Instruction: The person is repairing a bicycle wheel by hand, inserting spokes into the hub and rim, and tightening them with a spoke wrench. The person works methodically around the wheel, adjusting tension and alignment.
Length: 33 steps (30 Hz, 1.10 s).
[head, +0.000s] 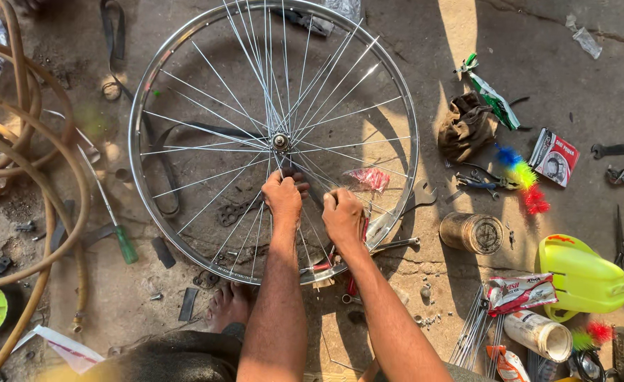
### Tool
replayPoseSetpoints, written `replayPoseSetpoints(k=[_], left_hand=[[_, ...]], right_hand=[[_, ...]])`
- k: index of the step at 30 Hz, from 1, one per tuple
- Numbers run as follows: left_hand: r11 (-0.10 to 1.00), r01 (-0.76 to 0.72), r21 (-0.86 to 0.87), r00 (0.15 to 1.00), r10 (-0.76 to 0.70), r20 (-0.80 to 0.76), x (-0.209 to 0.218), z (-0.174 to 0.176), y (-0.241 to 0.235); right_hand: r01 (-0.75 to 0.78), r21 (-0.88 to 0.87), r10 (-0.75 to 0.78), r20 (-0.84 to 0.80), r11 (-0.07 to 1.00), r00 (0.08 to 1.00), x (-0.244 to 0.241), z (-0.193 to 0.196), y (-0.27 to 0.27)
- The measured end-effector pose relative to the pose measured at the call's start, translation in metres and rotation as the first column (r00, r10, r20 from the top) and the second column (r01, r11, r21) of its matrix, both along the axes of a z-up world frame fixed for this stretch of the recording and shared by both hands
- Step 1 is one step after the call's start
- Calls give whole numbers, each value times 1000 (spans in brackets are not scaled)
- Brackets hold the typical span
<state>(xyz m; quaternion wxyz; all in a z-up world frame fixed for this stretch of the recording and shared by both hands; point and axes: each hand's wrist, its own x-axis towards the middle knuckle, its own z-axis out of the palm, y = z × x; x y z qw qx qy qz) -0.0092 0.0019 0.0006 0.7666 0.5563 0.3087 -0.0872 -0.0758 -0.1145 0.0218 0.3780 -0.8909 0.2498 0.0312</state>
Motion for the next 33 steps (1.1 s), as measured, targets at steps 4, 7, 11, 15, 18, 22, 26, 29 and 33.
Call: replayPoseSetpoints(k=[4, 7, 11, 15, 18, 22, 26, 29, 33], left_hand=[[995, 24, 94, 999, -22, -26, -6, 5, 0], [994, 30, 106, 1000, -30, -7, -3, 8, -2], [991, 32, 130, 999, -28, -33, -6, 2, -4], [997, -55, 58, 998, 55, -10, -1, -9, -5], [999, -36, 39, 999, 36, 8, -6, -17, -4], [993, -83, -88, 996, 85, 15, -1, -17, -1], [989, -58, -134, 998, 60, 9, -5, -16, 1], [986, -62, -156, 998, 64, 9, -7, -17, 1], [978, -93, -184, 995, 99, 23, -10, -21, 0]], right_hand=[[-20, -290, 134, 381, 957, 915, 14, -2, 1], [26, -306, 134, 491, 952, 861, 24, -5, 2], [-139, -397, 227, 183, 907, 957, 31, -27, 3], [-290, -532, 356, 23, 796, 934, 54, -48, -6], [-402, -543, 466, -23, 737, 884, 64, -49, -15], [-343, -546, 518, 202, 764, 831, 71, -25, -27], [-428, -640, 602, 69, 638, 795, 82, 0, -50], [-509, -615, 629, -27, 602, 777, 99, 10, -74], [-586, -513, 643, -84, 627, 761, 120, 10, -103]])
